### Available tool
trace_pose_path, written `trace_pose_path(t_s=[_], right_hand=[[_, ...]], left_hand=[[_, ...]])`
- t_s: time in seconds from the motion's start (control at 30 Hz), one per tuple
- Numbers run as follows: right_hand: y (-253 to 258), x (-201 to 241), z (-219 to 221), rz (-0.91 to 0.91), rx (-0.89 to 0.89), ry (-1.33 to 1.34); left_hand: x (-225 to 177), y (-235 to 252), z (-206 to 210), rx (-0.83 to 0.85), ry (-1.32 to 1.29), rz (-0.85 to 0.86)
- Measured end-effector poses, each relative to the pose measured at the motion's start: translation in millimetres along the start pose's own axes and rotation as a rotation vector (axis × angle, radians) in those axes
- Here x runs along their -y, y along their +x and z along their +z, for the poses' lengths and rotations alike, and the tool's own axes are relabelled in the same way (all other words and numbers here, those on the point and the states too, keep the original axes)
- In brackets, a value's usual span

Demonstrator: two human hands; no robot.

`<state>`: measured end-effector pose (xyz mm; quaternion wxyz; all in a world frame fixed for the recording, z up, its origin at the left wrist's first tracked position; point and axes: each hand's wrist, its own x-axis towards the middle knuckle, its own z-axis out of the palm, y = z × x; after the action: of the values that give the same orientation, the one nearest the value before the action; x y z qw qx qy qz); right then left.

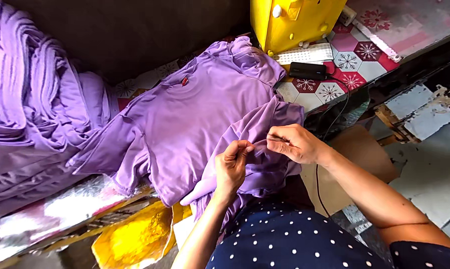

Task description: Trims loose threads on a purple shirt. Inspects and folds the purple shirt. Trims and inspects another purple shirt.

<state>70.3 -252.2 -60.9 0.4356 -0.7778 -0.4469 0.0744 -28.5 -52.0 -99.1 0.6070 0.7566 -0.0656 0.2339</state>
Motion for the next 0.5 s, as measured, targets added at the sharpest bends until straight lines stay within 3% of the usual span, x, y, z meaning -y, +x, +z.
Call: trace_pose_path(t_s=[0.13,0.27,0.5], right_hand=[[-0.1,-1.4,-8.5,-0.037,0.172,-0.282],[2.1,-4.3,-9.6,-0.052,0.228,-0.292],[4.9,-4.6,-4.3,-0.079,0.196,-0.243]], left_hand=[[-3.2,5.6,-0.8,0.058,0.126,0.108],[-2.6,9.3,-3.0,0.089,0.205,0.211],[-3.3,8.6,-2.1,0.104,0.225,0.21]])
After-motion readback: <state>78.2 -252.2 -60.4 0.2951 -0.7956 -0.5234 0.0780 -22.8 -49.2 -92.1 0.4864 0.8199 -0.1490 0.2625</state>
